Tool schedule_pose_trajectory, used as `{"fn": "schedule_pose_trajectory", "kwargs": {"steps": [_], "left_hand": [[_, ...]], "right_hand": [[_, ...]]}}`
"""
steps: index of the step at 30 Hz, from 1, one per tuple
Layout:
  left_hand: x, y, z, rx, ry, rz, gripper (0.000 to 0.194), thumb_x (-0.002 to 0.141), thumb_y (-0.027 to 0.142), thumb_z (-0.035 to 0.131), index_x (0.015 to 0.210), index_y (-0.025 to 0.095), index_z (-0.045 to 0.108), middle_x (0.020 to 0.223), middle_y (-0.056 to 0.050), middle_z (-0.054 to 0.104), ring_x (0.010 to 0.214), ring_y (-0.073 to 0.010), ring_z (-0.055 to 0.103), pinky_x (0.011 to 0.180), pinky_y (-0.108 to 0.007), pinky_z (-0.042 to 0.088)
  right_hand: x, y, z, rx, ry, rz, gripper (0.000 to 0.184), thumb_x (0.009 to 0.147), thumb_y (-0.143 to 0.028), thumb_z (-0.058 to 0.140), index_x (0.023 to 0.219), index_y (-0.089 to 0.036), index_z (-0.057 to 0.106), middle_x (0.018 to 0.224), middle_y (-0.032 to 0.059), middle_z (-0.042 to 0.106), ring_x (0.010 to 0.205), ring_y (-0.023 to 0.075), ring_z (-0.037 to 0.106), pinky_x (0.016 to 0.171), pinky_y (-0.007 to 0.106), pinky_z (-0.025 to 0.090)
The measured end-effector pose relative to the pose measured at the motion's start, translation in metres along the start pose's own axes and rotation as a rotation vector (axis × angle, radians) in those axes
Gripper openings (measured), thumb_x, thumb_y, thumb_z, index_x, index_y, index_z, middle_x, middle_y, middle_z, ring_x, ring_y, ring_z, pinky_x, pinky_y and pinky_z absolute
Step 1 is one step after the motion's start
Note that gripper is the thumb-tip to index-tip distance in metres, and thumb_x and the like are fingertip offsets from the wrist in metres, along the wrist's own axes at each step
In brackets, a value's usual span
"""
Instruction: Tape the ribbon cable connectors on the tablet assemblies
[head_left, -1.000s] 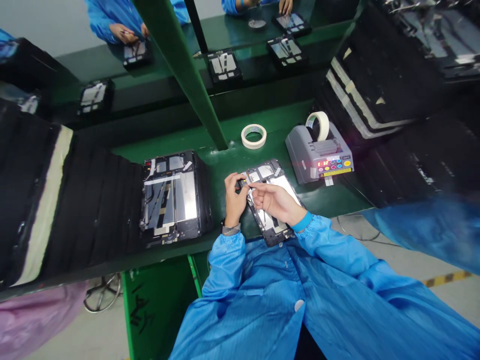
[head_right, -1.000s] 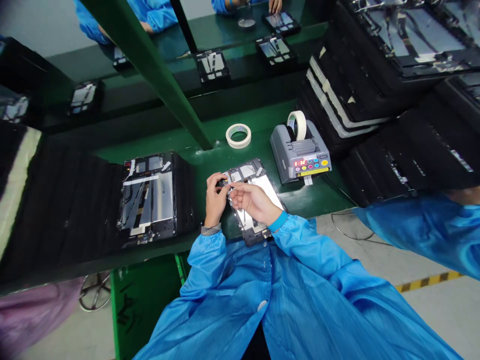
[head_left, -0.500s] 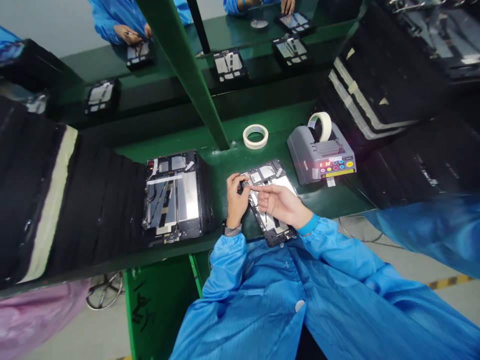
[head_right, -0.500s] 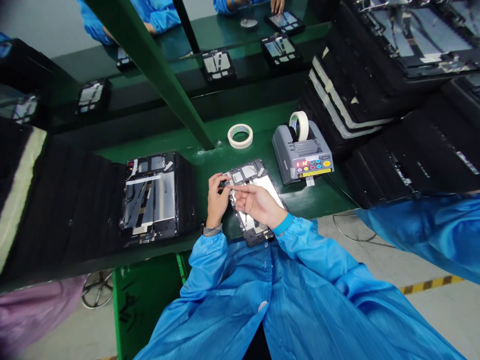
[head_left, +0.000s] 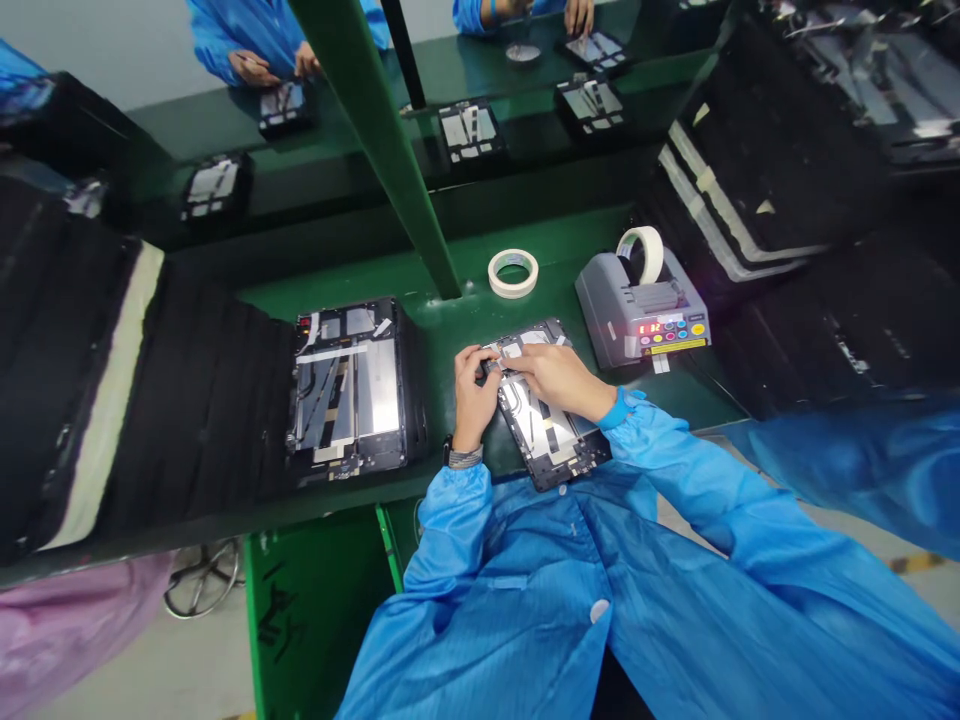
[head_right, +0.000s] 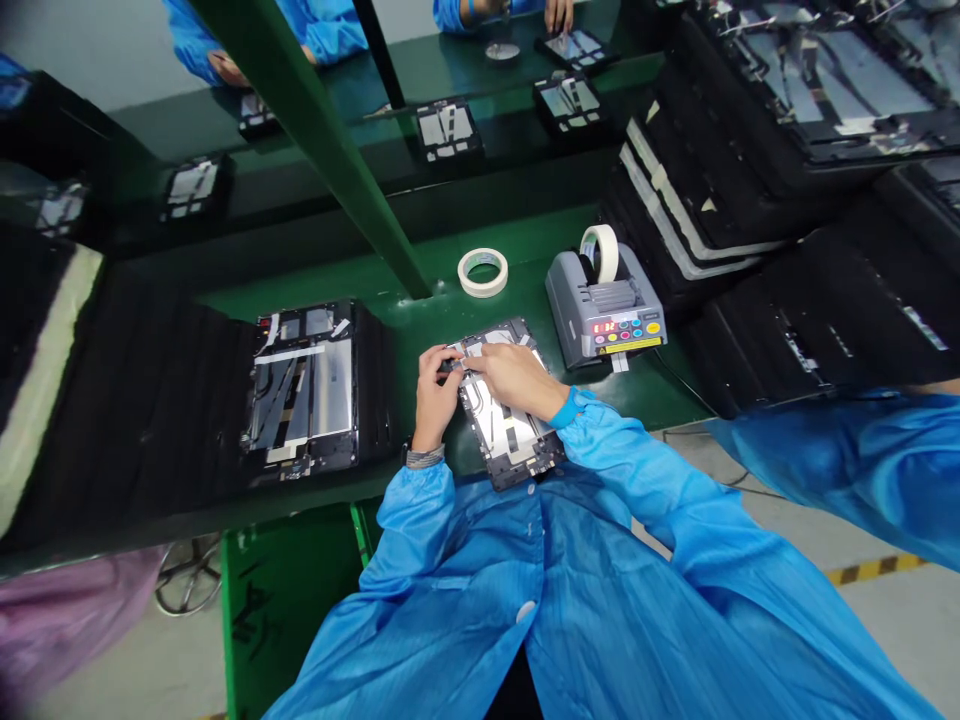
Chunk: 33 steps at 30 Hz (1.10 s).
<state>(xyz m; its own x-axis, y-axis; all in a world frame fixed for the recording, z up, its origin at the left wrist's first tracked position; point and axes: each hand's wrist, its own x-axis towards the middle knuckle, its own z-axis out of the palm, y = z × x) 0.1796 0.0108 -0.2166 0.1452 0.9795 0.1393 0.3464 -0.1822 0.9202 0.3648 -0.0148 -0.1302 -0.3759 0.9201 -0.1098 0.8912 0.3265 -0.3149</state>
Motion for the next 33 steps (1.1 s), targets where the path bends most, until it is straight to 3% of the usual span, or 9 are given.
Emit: {"fn": "schedule_pose_trajectory", "kwargs": {"steps": [5,10,13,18,21,25,29,33], "left_hand": [[0.0,0.0,-0.001,-0.005,-0.004,-0.001,0.022,0.091,0.015,0.064,0.108,0.025,0.073,0.134,-0.009,0.058,0.132,-0.0251,0.057,0.1,-0.037,0.052],[0.002,0.003,-0.002,-0.01,0.003,-0.031,0.013,0.093,0.023,0.067,0.104,0.025,0.074,0.133,-0.009,0.058,0.128,-0.0249,0.06,0.095,-0.036,0.053],[0.004,0.004,-0.003,-0.012,-0.004,-0.022,0.013,0.091,0.023,0.069,0.103,0.024,0.074,0.133,-0.009,0.058,0.127,-0.0246,0.06,0.094,-0.036,0.054],[0.009,0.005,-0.004,-0.01,-0.027,-0.032,0.021,0.083,0.013,0.069,0.101,0.024,0.073,0.129,-0.008,0.06,0.124,-0.0243,0.061,0.093,-0.035,0.053],[0.009,0.005,-0.004,0.004,-0.015,-0.035,0.022,0.081,0.013,0.07,0.099,0.024,0.073,0.125,-0.007,0.063,0.12,-0.024,0.063,0.091,-0.035,0.053],[0.005,-0.001,-0.001,-0.091,0.021,-0.049,0.024,0.087,0.018,0.067,0.109,0.025,0.07,0.125,-0.006,0.066,0.119,-0.0223,0.064,0.095,-0.035,0.055],[0.005,-0.012,0.003,-0.206,0.143,-0.067,0.035,0.09,0.015,0.059,0.122,0.026,0.064,0.129,-0.006,0.068,0.122,-0.0197,0.065,0.109,-0.038,0.052],[0.007,-0.017,0.006,-0.184,0.151,-0.102,0.031,0.093,0.02,0.06,0.124,0.024,0.064,0.129,-0.007,0.07,0.121,-0.0209,0.067,0.108,-0.039,0.054]], "right_hand": [[0.001,0.002,0.002,-0.152,-0.033,-0.076,0.044,0.101,-0.011,0.048,0.14,-0.022,0.066,0.105,0.0116,0.071,0.087,0.0217,0.063,0.066,0.032,0.03],[0.004,0.002,-0.001,-0.254,-0.033,-0.188,0.038,0.105,-0.014,0.043,0.133,-0.013,0.068,0.105,0.0171,0.072,0.088,0.0239,0.064,0.071,0.034,0.033],[0.004,0.006,-0.003,-0.226,-0.039,-0.175,0.038,0.102,-0.012,0.047,0.133,-0.015,0.069,0.104,0.0157,0.072,0.088,0.0234,0.063,0.073,0.034,0.033],[-0.003,0.012,-0.004,-0.137,0.061,-0.061,0.045,0.101,-0.013,0.047,0.141,-0.021,0.066,0.102,0.0113,0.071,0.09,0.0227,0.061,0.072,0.032,0.033],[-0.006,0.01,0.0,-0.138,0.04,-0.079,0.045,0.101,-0.013,0.047,0.14,-0.022,0.066,0.102,0.0103,0.07,0.09,0.0224,0.061,0.071,0.032,0.032],[-0.002,0.005,0.004,-0.169,-0.018,-0.115,0.04,0.1,-0.012,0.049,0.133,-0.02,0.069,0.104,0.0115,0.071,0.087,0.0224,0.063,0.068,0.033,0.032],[0.007,0.002,0.001,-0.182,-0.006,-0.135,0.043,0.099,-0.009,0.049,0.137,-0.019,0.067,0.109,0.0141,0.071,0.093,0.024,0.065,0.072,0.033,0.035],[0.015,0.0,0.001,-0.196,-0.027,-0.16,0.043,0.099,-0.009,0.047,0.137,-0.018,0.067,0.111,0.0156,0.071,0.096,0.0257,0.066,0.075,0.034,0.037]]}}
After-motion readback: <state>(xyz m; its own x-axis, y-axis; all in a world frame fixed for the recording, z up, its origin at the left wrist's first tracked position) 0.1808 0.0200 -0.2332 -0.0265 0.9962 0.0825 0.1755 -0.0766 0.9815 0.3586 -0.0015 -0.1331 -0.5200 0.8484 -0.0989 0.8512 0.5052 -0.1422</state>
